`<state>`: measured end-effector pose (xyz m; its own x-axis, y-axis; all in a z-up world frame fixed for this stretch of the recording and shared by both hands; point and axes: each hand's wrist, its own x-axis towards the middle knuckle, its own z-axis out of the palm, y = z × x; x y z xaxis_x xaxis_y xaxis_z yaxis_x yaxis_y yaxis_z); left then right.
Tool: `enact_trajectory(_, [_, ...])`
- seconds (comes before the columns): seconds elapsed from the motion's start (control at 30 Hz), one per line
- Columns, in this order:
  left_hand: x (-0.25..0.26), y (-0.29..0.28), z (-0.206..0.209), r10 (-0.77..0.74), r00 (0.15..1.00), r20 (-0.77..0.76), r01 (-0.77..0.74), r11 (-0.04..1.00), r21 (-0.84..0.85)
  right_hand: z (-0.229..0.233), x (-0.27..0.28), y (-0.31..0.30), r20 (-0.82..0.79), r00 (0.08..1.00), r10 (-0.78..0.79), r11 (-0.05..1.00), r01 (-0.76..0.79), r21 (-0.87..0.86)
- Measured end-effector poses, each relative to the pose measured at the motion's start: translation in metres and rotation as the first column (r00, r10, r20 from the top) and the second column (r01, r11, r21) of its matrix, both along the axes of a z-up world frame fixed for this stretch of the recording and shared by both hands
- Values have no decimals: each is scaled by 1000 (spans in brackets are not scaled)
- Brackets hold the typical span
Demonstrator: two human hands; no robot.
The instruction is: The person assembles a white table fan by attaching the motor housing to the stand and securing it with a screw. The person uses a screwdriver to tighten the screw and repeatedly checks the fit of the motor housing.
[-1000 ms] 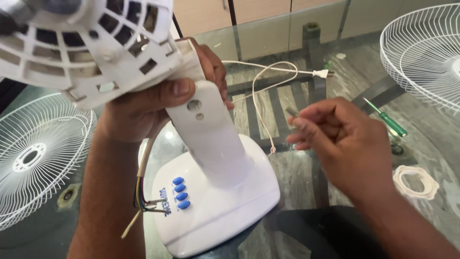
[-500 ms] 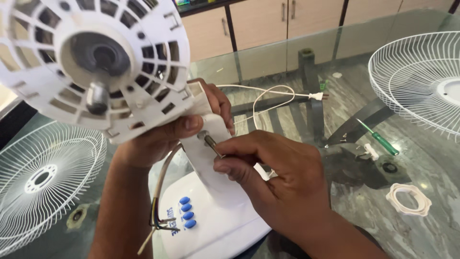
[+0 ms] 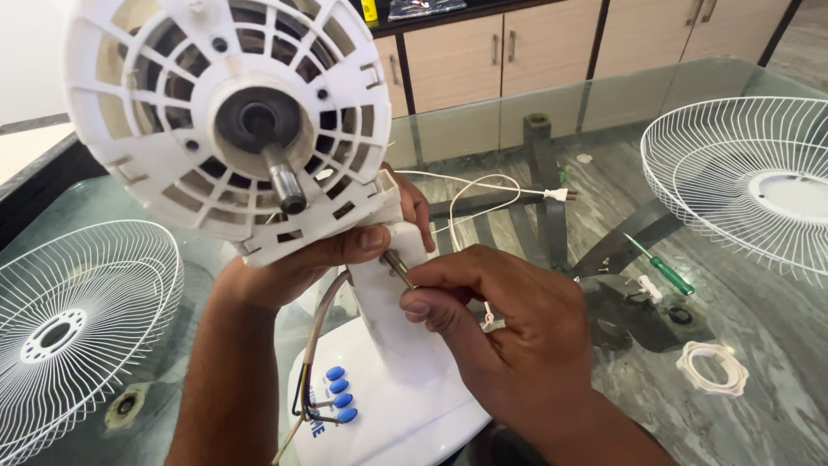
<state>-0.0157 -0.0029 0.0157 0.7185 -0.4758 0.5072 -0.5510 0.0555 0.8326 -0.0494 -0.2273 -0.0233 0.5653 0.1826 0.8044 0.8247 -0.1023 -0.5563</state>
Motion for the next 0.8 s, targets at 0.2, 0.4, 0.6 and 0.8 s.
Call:
enact_trajectory(0.2, [1, 1, 7, 11, 1000, 20, -12, 997, 70, -2, -1, 1, 41, 999, -21, 1000, 20, 12])
enact_trajectory(0.4, [0, 4, 3, 12, 999, 35, -15, 997, 70, -7, 3, 3, 77, 997, -16, 1000, 15, 15])
enact_trajectory(0.6, [0, 6, 2, -37, 999, 15, 36, 999, 41, -5, 7, 9, 12, 1000, 11, 1000, -12, 26])
enact_trajectory(0.8, [0, 8, 0, -11, 1000, 2, 11, 1000, 24, -2, 12, 12, -29, 995, -96, 995, 97, 21])
